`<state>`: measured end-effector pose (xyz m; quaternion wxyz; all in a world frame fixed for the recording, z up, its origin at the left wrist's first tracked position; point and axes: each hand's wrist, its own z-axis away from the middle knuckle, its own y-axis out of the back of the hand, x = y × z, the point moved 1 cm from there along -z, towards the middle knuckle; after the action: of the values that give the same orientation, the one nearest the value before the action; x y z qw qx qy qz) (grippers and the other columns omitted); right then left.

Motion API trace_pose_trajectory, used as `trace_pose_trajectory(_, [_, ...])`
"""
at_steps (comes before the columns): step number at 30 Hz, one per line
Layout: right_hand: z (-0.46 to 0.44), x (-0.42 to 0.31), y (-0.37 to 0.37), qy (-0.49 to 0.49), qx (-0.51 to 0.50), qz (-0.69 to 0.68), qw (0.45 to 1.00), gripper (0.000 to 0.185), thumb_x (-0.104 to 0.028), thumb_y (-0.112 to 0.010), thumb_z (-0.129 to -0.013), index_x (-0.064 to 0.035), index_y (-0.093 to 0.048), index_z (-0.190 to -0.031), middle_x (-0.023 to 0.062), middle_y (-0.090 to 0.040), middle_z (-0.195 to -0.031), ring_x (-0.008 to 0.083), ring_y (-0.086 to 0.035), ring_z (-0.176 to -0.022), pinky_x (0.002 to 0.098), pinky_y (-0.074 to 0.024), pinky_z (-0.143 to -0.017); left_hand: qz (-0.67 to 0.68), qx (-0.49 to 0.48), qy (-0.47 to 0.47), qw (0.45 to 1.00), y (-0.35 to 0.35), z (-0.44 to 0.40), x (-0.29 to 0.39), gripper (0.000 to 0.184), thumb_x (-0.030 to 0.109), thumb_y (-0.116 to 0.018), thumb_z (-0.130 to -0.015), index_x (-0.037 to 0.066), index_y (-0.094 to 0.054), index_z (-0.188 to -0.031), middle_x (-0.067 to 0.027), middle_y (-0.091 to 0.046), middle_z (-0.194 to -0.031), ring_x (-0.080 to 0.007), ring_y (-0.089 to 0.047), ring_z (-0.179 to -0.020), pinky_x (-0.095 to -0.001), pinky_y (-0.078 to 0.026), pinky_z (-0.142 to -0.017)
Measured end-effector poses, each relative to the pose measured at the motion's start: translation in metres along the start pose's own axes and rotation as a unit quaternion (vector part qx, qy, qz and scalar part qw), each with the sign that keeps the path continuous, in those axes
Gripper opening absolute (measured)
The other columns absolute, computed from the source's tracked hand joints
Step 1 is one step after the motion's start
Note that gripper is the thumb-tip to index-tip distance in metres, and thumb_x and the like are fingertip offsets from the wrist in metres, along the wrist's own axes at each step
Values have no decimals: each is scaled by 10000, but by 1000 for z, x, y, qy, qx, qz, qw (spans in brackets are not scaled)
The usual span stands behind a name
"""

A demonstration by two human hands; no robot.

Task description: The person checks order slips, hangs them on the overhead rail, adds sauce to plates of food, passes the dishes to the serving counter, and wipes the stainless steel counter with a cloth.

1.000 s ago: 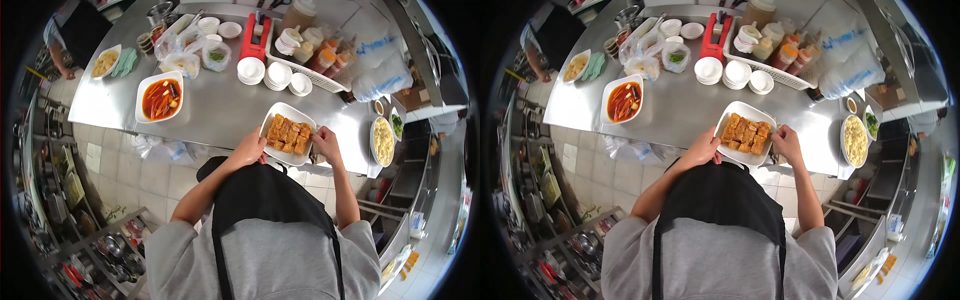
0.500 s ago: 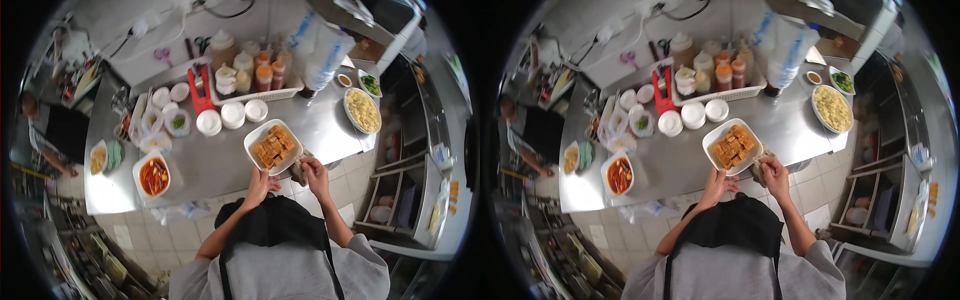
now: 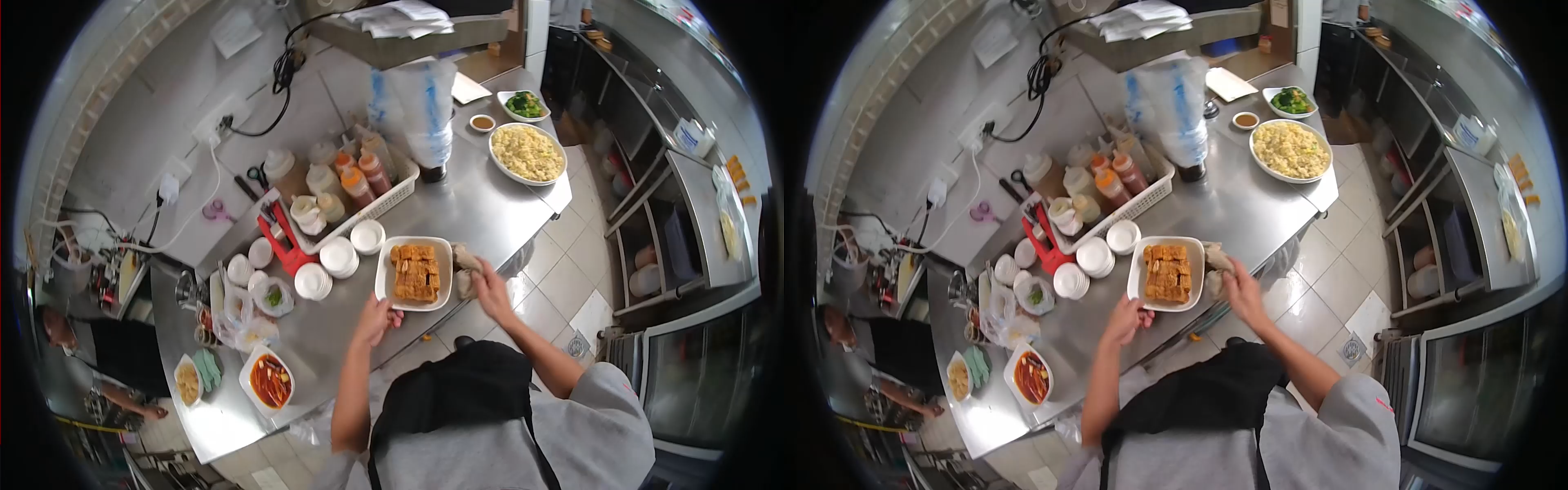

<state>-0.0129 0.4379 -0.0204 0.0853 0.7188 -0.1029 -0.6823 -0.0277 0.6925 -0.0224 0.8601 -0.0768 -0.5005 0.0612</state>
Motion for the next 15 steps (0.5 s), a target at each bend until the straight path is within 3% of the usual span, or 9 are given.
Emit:
trace_pose_trajectory(2, [20,-3,-30,-30,24,-25,999,394,-202,-394,-915,-18,-402,-1263,160,-576,-1056,212,-564,-917,317,-445,-764,28,40,-22,999,-18,1,-5,180,81,-333,-847,39,-369,-1019,-101,-504,-682,-129,-467,-452,-235,-379,-365])
trace_pose_trajectory(3, [31,11,-55,32,74,-95,992,480,-237,-362,-930,3,-271,-1335,173,-477,-1213,228,-475,-1090,311,-368,-911,27,74,-40,996,-29,6,-7,148,70,-338,-834,39,-381,-973,-89,-492,-676,-130,-465,-470,-236,-369,-357])
trace_pose_trajectory(4, [41,11,-67,-5,85,-190,978,484,-263,-335,-937,-3,-262,-1339,157,-447,-1245,226,-445,-1122,309,-329,-941,46,79,-73,993,-33,7,-12,100,73,-344,-834,36,-392,-914,-84,-482,-659,-129,-461,-462,-230,-350,-338])
trace_pose_trajectory(7, [58,-3,-88,-104,100,-462,875,503,-342,-255,-960,-22,-232,-1348,111,-359,-1338,220,-352,-1220,303,-214,-1032,51,80,-25,995,-36,19,-7,95,76,-355,-825,10,-399,-877,-92,-472,-666,-129,-454,-457,-230,-340,-330])
trace_pose_trajectory(10, [61,-25,-84,-180,12,-636,750,563,-464,-207,-935,-61,-328,-1309,85,-432,-1278,223,-400,-1170,351,-271,-1004,23,77,-26,996,-32,32,5,107,69,-360,-817,-1,-399,-888,-96,-472,-667,-131,-456,-460,-228,-334,-325])
trace_pose_trajectory(13, [57,-26,-95,-184,-128,-718,659,589,-515,-233,-903,-84,-411,-1263,74,-483,-1229,234,-431,-1136,394,-313,-969,4,40,-13,999,-25,38,8,118,65,-368,-809,-6,-398,-899,-97,-476,-673,-133,-463,-465,-226,-333,-323])
trace_pose_trajectory(15, [54,-24,-98,-213,-154,-723,639,571,-519,-306,-868,-107,-465,-1230,75,-486,-1238,244,-450,-1129,408,-334,-954,-10,24,-14,1000,-24,41,11,141,58,-364,-805,-4,-401,-926,-99,-480,-684,-132,-465,-468,-223,-333,-323])
